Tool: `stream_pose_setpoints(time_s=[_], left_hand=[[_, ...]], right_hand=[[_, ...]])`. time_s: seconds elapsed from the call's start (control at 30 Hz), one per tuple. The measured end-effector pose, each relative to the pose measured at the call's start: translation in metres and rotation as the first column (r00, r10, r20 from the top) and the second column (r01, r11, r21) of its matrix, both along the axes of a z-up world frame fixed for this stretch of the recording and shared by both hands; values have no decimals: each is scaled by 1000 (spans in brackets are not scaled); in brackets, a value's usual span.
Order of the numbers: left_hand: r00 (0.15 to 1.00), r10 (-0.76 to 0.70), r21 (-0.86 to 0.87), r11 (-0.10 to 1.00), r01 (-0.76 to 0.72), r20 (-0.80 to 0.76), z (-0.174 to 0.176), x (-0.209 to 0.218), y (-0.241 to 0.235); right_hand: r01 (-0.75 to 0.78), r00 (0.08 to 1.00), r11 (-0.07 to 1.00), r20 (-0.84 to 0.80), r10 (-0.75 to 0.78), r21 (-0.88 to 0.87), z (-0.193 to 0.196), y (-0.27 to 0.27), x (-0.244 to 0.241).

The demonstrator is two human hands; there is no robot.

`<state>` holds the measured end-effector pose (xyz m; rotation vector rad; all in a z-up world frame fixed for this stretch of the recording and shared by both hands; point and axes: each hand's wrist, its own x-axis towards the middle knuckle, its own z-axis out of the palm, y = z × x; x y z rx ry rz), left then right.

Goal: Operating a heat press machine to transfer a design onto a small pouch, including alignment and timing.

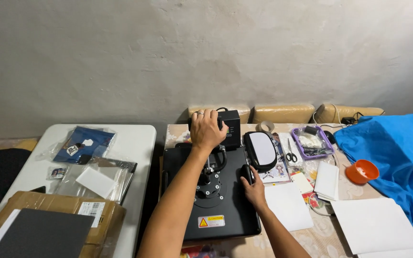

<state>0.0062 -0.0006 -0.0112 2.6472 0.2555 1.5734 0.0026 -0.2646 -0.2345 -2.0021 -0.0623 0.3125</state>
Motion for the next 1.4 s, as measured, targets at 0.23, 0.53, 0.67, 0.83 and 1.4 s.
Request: stream_pose_setpoints(time_s=[0.23,0.53,0.67,0.83,1.4], left_hand=[[1000,23,26,999,-22,-19,7,-4,0],[997,55,37,998,-53,-54,13,-9,-1],[996,57,32,998,-55,-64,18,-12,-4],[996,60,31,998,-58,-64,18,-14,-6],[996,56,19,998,-55,-64,11,-10,-2]], right_hand=[[-37,999,999,-32,36,-15,16,2,-6],[-44,999,999,-32,44,6,11,4,-3],[-49,998,999,-38,48,-10,13,4,-7],[-47,998,999,-43,46,-10,24,4,-12],[-43,999,999,-22,42,-15,14,5,-4]])
